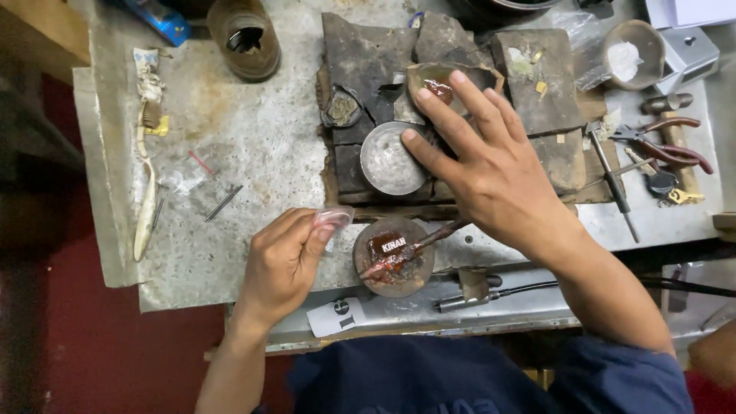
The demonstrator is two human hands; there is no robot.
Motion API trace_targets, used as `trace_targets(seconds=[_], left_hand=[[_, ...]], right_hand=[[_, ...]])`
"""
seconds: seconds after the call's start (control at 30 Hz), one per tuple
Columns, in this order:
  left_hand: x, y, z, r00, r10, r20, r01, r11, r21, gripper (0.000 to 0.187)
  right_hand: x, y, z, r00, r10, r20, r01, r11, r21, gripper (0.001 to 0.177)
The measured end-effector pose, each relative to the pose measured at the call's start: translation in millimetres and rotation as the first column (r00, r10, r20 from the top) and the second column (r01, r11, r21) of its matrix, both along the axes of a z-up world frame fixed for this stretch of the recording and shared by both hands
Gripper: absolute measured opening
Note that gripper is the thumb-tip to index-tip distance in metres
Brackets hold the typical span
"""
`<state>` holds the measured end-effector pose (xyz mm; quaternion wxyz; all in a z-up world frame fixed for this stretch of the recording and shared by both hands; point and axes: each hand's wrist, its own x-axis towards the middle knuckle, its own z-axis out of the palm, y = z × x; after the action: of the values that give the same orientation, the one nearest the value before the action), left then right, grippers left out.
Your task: Shaping a metal piece with a hammer and punch, followed by sorting through small bags of jewelry components at a workbench.
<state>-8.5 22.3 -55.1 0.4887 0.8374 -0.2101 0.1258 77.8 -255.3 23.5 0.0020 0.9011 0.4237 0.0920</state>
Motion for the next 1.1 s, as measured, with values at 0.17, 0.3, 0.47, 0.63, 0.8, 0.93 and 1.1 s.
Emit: trace_targets(seconds=[0.17, 0.3, 0.47, 0.63, 0.8, 0.93, 1.1], left_hand=[[2, -2, -3, 1.0, -0.009, 0.01, 0.01, 1.0, -0.022, 0.026], [1, -6, 2, 0.999, -0.032, 0.04, 0.032, 0.999, 0.004, 0.031], [-1, -6, 2, 0.999, -0.036, 0.035, 0.035, 0.999, 0.022, 0.033], [-3, -4, 0, 0.999, -0.032, 0.018, 0.032, 0.999, 0.004, 0.032], [-3, -6, -12, 0.999, -0.035, 0.04, 0.035, 0.999, -0.012, 0.035], [-3, -9, -7, 0.996, -0.058, 0.068, 0.057, 0.998, 0.013, 0.04], [-5, -10, 9, 0.987, -0.123, 0.1, 0.13, 0.99, -0.059, 0.033]], right_hand=[[-12, 4, -10, 0.999, -0.028, 0.044, 0.027, 0.999, 0.031, 0.069], [-5, 7, 0, 0.998, -0.051, -0.049, 0.051, 0.999, 0.003, 0.052], [14, 20, -5, 0.976, 0.08, -0.204, 0.005, 0.923, 0.386, 0.023], [27, 24, -10, 0.971, 0.091, -0.221, 0.029, 0.873, 0.487, 0.007], [27, 22, -5, 0.987, 0.083, -0.14, -0.008, 0.885, 0.466, 0.008], [2, 47, 13, 0.909, 0.334, -0.25, -0.175, 0.848, 0.5, 0.012], [-9, 67, 23, 0.798, 0.514, -0.315, -0.335, 0.813, 0.476, 0.018]])
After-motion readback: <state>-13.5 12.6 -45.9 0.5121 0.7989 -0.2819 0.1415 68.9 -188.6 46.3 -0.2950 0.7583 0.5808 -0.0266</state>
